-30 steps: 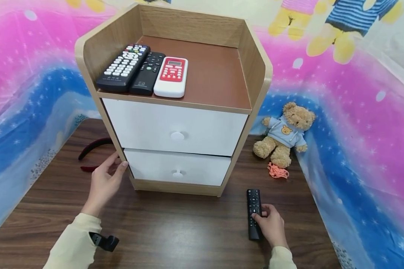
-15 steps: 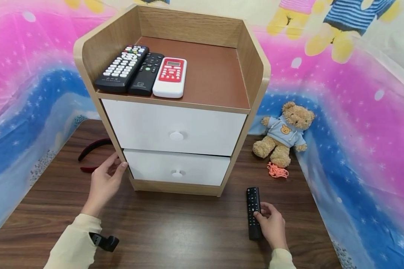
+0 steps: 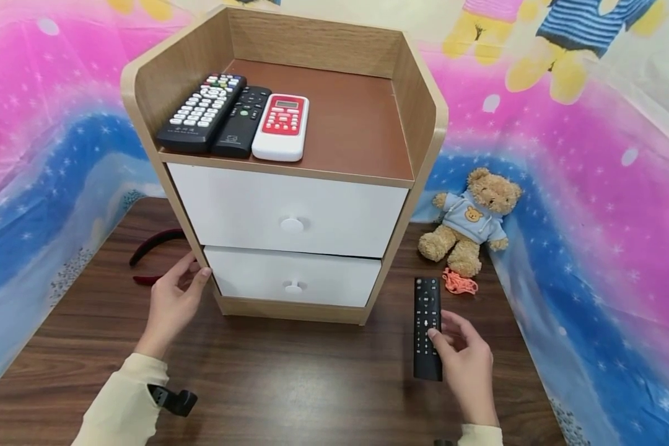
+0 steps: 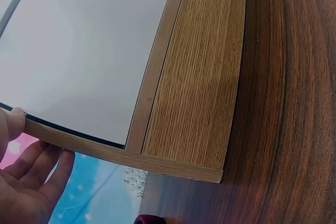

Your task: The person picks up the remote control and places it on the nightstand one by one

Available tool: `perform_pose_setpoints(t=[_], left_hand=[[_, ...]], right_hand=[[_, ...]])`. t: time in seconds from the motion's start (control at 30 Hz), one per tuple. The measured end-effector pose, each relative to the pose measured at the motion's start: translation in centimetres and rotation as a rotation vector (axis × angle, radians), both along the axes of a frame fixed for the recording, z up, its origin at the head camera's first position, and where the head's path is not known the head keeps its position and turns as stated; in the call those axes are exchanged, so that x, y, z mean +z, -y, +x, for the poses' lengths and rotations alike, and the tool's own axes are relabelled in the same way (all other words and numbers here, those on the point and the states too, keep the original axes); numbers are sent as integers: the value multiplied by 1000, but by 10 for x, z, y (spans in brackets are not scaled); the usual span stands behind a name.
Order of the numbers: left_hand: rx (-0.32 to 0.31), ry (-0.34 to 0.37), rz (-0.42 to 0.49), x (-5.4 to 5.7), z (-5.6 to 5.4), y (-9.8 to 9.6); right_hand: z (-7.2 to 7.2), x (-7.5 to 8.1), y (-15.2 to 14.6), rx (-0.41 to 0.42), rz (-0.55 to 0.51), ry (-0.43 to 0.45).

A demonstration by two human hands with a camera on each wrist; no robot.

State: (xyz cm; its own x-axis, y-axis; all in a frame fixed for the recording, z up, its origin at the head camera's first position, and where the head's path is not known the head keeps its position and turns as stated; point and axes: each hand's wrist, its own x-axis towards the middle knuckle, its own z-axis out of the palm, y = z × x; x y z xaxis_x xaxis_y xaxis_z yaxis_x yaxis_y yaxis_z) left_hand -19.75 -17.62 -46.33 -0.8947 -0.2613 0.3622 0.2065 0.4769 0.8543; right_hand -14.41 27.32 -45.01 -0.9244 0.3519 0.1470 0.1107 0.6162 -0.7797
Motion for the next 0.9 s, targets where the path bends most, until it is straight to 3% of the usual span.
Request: perform_pose_setpoints(t=[0.13,0.43,0.57,0.9], left_hand=[[-2,-3,-2,0,1,0],[-1,-2,4,2,2,-1],[-2,6,6,3,2,-1],[3,10,6,3,3,-1]], right_hand=[[8,32,9,12,-72,-131],[29,104,35,89,-504,-378],[32,132,47,188,-545,-474],[21,190,82,336,-463,-521]])
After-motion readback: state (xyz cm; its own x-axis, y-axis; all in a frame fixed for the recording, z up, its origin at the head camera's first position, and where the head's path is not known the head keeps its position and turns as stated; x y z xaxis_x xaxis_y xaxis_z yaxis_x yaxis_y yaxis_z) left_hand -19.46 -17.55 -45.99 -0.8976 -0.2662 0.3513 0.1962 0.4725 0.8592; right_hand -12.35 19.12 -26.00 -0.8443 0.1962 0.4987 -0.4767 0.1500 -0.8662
